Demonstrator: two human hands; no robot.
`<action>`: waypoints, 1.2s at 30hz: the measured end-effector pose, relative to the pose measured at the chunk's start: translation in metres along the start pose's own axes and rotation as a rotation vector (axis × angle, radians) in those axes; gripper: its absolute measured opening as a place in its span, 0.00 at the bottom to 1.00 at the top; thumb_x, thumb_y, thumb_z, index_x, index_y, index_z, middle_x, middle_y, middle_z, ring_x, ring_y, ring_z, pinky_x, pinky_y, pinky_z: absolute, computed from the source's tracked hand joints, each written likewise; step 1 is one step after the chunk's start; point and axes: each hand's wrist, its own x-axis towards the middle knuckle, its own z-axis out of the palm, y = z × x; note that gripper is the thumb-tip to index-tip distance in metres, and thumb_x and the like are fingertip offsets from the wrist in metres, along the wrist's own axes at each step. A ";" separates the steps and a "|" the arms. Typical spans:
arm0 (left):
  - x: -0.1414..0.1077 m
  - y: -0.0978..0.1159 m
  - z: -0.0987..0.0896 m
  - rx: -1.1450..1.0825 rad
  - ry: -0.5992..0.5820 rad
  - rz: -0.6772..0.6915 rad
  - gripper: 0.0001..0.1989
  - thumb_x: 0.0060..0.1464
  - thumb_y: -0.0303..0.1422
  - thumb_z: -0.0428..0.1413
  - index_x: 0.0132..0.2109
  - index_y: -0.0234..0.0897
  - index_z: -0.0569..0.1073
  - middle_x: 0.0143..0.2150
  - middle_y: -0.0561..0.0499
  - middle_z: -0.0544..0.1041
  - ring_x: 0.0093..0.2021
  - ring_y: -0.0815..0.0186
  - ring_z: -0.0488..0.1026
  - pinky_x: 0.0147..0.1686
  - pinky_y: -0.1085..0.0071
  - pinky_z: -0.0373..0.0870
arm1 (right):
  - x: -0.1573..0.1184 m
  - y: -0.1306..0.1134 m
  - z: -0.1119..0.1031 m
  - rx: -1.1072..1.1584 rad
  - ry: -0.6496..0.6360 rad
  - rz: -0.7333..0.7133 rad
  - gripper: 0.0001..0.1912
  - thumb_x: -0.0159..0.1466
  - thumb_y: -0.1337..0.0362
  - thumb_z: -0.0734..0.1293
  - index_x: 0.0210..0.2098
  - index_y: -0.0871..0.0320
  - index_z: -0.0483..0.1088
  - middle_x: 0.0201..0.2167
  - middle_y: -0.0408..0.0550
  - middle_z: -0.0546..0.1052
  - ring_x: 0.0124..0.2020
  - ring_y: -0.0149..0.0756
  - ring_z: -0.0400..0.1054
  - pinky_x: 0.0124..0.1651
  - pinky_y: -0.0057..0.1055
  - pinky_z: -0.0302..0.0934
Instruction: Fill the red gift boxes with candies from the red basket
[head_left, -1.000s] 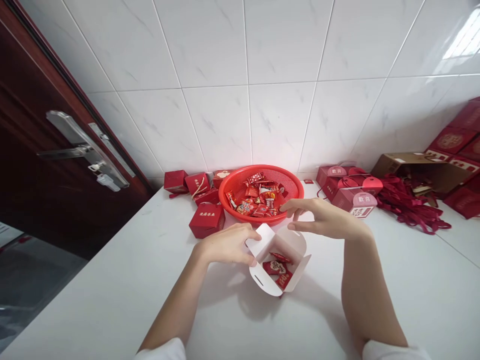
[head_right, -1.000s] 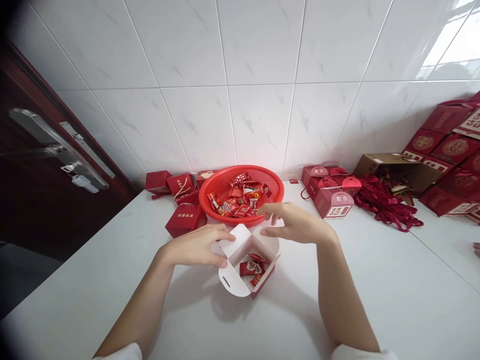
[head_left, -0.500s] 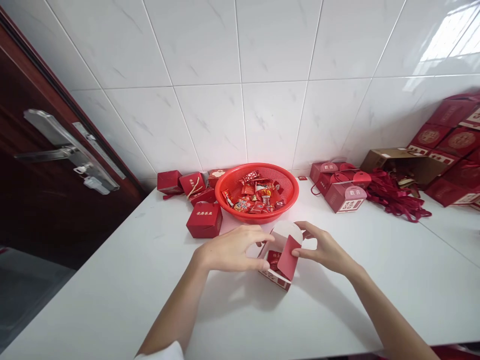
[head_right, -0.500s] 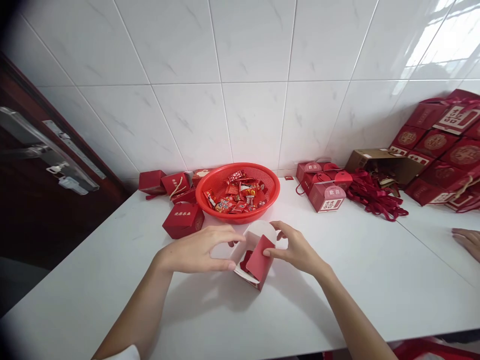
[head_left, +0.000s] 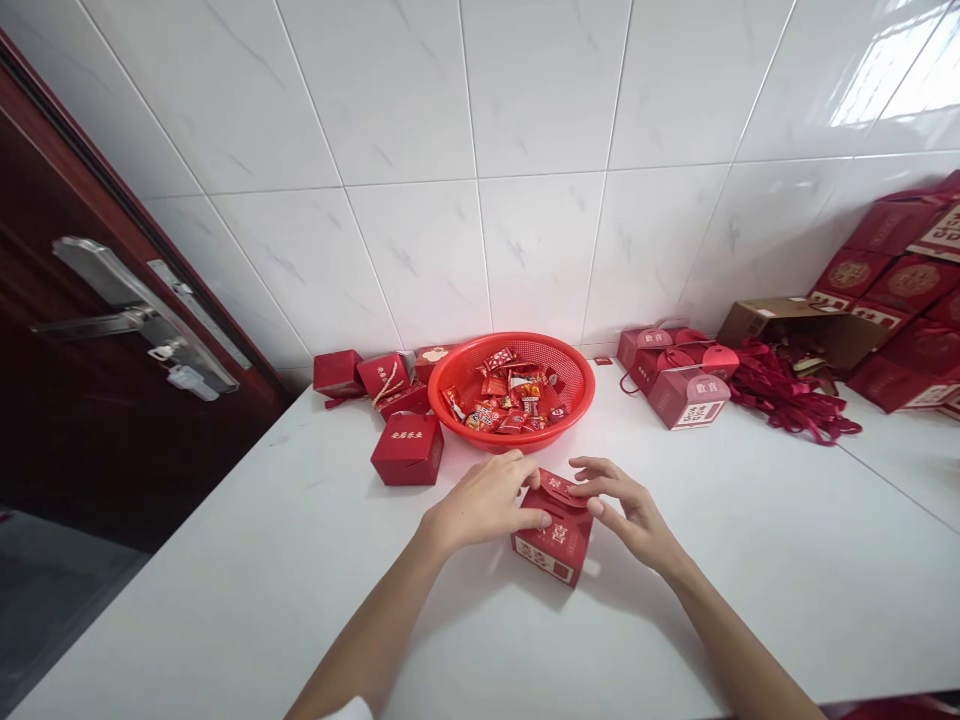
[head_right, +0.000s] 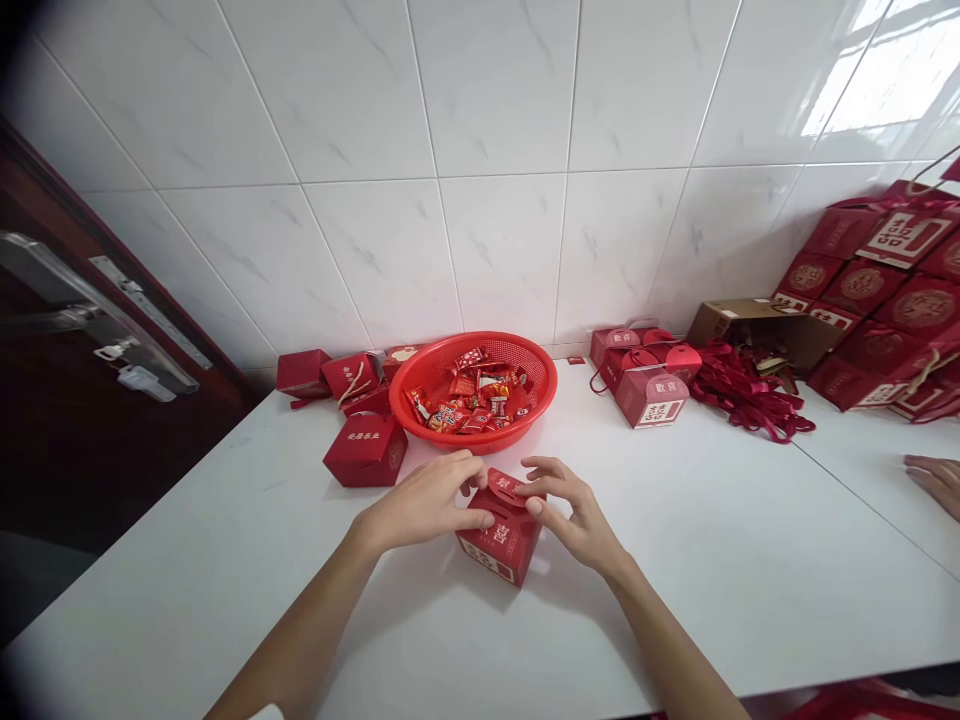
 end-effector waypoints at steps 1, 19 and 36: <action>0.002 -0.001 0.002 -0.010 0.010 -0.031 0.14 0.49 0.41 0.62 0.37 0.39 0.68 0.42 0.50 0.73 0.43 0.58 0.71 0.38 0.67 0.65 | 0.000 -0.001 0.000 -0.002 -0.010 0.009 0.17 0.68 0.50 0.63 0.41 0.51 0.80 0.55 0.56 0.74 0.58 0.49 0.68 0.56 0.47 0.66; 0.024 0.001 0.042 -0.172 0.156 -0.116 0.18 0.56 0.49 0.57 0.45 0.42 0.70 0.46 0.48 0.70 0.48 0.57 0.70 0.50 0.60 0.67 | -0.028 -0.016 0.025 -0.587 0.211 0.034 0.30 0.61 0.46 0.69 0.60 0.48 0.66 0.67 0.58 0.60 0.67 0.59 0.57 0.60 0.55 0.63; 0.014 0.010 0.055 -0.291 -0.067 0.212 0.32 0.63 0.55 0.48 0.67 0.43 0.64 0.71 0.41 0.56 0.71 0.51 0.52 0.66 0.54 0.57 | -0.036 0.006 -0.088 -0.760 0.677 0.218 0.18 0.59 0.51 0.66 0.44 0.53 0.73 0.47 0.55 0.78 0.47 0.54 0.72 0.53 0.52 0.63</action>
